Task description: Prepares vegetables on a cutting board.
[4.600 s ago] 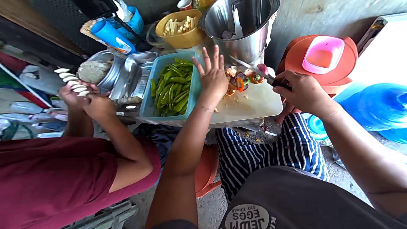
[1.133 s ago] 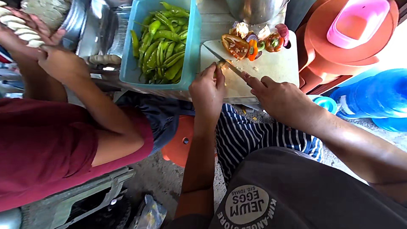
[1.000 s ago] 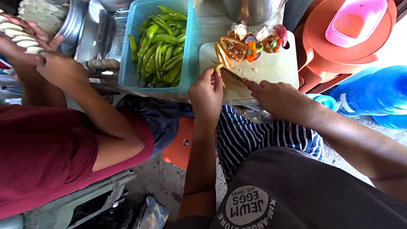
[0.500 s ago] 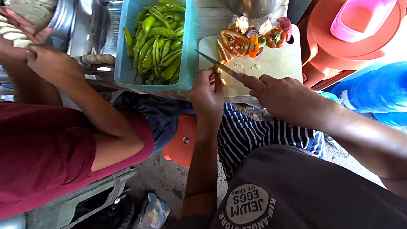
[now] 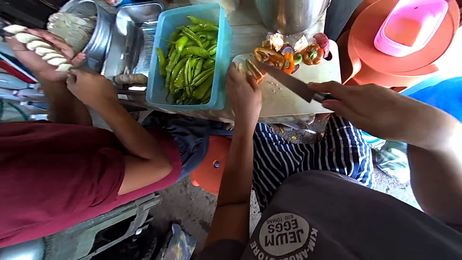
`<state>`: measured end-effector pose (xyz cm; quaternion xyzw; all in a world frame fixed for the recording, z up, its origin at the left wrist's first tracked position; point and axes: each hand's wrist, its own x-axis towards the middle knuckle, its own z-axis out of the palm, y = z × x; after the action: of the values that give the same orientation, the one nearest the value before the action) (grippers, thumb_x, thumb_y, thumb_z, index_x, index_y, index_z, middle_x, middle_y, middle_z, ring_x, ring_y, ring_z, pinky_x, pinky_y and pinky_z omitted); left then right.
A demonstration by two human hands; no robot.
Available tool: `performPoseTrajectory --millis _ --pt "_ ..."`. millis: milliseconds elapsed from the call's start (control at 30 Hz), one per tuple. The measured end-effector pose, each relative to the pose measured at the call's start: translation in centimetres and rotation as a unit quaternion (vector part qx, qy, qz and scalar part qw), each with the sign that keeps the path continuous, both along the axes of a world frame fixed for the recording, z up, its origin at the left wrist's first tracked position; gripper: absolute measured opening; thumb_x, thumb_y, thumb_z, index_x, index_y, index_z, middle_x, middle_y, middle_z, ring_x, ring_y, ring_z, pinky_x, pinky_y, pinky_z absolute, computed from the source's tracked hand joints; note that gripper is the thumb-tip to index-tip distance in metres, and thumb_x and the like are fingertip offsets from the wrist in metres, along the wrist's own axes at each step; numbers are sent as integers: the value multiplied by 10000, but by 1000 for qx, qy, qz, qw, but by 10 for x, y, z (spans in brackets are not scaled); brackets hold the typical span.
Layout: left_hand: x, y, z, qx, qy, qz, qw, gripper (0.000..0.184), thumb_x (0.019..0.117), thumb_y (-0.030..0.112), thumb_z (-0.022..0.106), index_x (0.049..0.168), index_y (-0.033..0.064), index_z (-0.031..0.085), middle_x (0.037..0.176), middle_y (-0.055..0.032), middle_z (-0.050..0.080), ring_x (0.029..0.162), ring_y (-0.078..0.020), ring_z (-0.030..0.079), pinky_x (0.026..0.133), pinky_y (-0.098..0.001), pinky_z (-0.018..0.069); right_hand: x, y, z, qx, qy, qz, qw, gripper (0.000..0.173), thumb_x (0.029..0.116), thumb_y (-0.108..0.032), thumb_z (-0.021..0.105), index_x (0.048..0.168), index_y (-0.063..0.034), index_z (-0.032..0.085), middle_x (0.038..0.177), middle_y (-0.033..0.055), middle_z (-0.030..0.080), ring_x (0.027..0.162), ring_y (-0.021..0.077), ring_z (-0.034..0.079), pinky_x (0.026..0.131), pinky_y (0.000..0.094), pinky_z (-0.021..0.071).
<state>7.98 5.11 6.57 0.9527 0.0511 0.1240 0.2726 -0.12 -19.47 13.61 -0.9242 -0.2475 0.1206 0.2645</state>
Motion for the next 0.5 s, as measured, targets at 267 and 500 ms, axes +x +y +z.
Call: performPoseTrajectory --millis 267,500 --pt "46 -22 22 75 191 36 978 835 959 439 669 1597 66 279 1549 -292 396 1441 -486 362 1095 -594 401 -34 -53 -10 60 -12 -156 986 455 1100 -339 393 1531 -212 462 717 -13 600 470 87 532 423 297 471" --pt "59 -5 26 -8 224 -7 975 787 897 177 774 1539 -2 356 1521 -322 394 1419 -493 376 1126 -616 362 -41 -65 -17 109 -33 -163 980 454 1092 -341 396 1520 -210 475 689 -39 577 459 42 506 413 243 452"
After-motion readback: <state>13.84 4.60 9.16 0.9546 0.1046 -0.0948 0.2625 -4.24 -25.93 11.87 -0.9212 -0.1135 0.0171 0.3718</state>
